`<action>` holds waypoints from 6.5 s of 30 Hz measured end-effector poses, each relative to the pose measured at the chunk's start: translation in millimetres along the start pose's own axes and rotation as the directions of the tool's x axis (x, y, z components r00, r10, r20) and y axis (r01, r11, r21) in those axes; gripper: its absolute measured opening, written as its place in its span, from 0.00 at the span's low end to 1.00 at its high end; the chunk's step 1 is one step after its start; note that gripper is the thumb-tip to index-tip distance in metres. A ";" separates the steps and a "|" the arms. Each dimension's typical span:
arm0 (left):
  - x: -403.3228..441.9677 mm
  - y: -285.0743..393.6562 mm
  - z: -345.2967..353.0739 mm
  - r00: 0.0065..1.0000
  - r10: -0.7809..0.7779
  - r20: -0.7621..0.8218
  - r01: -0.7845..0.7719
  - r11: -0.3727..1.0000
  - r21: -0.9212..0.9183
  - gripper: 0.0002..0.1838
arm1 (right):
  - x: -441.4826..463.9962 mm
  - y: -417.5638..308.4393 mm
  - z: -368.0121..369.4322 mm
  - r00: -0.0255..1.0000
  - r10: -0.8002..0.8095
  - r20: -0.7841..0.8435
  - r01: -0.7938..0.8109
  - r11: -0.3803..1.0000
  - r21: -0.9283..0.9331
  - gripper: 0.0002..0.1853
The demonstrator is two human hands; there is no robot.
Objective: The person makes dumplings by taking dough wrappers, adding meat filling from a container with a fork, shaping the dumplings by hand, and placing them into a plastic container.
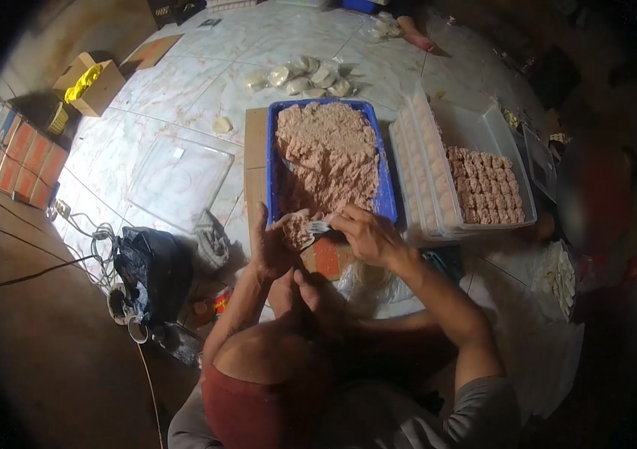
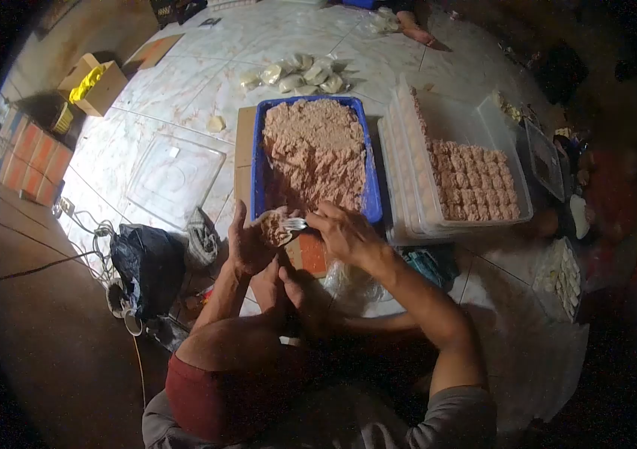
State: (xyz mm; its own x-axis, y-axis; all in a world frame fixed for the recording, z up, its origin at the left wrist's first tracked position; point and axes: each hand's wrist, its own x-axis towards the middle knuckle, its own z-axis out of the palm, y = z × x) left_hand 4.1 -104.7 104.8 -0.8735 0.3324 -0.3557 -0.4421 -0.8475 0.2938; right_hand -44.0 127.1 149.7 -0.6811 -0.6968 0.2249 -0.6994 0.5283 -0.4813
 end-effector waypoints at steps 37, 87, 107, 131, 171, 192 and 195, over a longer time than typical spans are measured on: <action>18.2 -38.3 -4.3 0.912 0.205 0.355 -0.410 0.443 0.797 0.18 | -40.2 -8.1 20.0 0.760 0.533 -0.372 -0.043 0.612 0.790 0.12; 7.1 -12.9 39.1 0.854 0.274 0.442 -0.515 0.328 0.792 0.30 | -112.7 -38.6 63.7 0.808 0.584 0.075 -0.265 0.248 0.932 0.07; 29.1 -30.7 35.0 0.797 0.402 0.451 -0.516 0.068 0.854 0.31 | -79.0 -41.9 41.8 0.844 0.420 -0.333 -0.315 0.892 0.325 0.10; 27.1 -14.5 52.2 0.735 0.211 0.645 -0.571 -0.322 0.756 0.19 | -62.6 -71.4 -10.0 0.880 0.364 -0.304 -0.297 0.923 0.245 0.07; 22.3 -9.2 38.5 0.743 0.165 0.648 -0.639 -0.110 0.761 0.18 | -88.0 -62.1 -34.1 0.741 0.636 -0.215 -0.424 0.692 0.584 0.07; 1.4 -10.1 35.4 0.974 -0.008 0.225 -0.225 0.011 0.974 0.40 | -164.0 17.3 26.3 0.771 0.598 -0.218 -0.530 0.793 0.302 0.10; 20.3 -46.1 4.7 0.964 -0.051 0.261 -0.143 0.728 0.670 0.43 | -191.4 55.0 63.4 0.876 0.478 -0.068 -0.480 0.877 -0.010 0.17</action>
State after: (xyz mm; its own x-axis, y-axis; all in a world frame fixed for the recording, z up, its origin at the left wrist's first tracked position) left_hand 5.7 -56.9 88.2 -0.8729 0.4713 -0.1263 -0.3335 -0.3872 0.8596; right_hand 61.7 258.8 26.5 -0.9455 -0.3248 0.0241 -0.2891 0.8029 -0.5213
